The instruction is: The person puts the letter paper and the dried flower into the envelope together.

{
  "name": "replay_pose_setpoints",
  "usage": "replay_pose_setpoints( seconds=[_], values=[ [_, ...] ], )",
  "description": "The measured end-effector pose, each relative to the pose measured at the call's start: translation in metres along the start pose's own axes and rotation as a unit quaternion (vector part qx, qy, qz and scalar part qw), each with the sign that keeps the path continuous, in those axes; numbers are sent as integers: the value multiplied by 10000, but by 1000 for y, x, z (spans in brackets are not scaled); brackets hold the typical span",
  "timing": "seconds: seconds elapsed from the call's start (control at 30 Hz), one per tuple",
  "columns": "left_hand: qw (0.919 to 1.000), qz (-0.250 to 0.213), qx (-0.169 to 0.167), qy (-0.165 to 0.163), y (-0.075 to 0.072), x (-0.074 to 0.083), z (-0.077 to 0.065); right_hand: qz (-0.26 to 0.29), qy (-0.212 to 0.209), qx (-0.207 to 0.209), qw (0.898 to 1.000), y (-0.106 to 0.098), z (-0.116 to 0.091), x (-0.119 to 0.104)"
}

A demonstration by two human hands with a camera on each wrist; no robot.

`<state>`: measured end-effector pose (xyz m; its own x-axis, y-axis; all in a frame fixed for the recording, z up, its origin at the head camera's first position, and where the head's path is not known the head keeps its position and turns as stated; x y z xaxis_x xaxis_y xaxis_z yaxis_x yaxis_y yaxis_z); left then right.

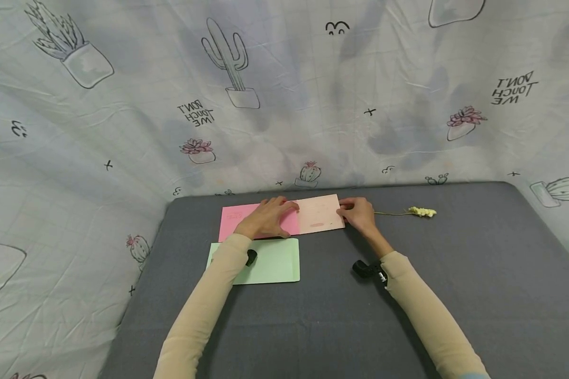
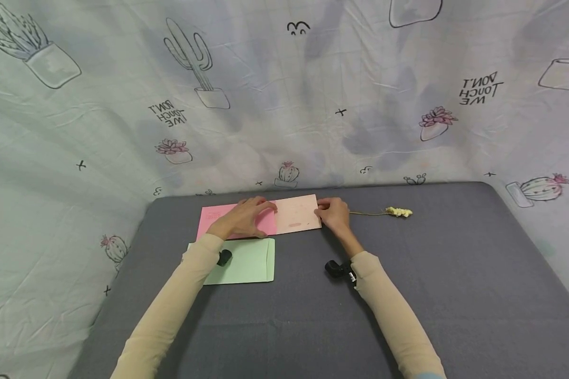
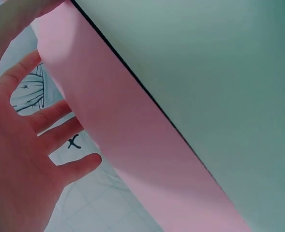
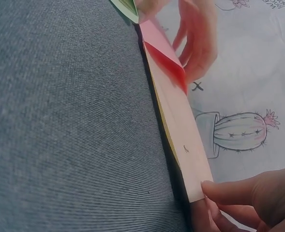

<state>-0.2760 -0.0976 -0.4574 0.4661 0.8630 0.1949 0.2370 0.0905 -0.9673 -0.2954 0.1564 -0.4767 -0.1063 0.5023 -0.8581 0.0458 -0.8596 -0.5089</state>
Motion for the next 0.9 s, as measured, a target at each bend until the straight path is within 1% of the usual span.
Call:
replay_pose_setpoints(
  seconds=[0.23, 0.67, 0.9],
  values=[
    [10000, -22, -1, 17, 3, -1, -1, 534, 288, -300, 9977, 5, -2, 1],
    [9998, -84, 165, 78, 2, 1, 2, 403, 218, -286, 9985, 14, -2, -6],
    [9999, -79, 147, 17, 2, 2, 3, 627, 239, -429, 9968, 19, -3, -10]
  ],
)
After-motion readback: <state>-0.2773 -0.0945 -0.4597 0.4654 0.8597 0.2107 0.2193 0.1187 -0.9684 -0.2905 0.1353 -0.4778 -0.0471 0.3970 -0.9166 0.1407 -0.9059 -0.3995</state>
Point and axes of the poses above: each hand's wrist, its own z-axis towards the middle knuckle, its own y-axis out of the palm, x = y × z, the point moved 3 cm from there along z, towards the middle knuckle, and after that the axes turned 5 degrees about z, right-handed, at the moved point
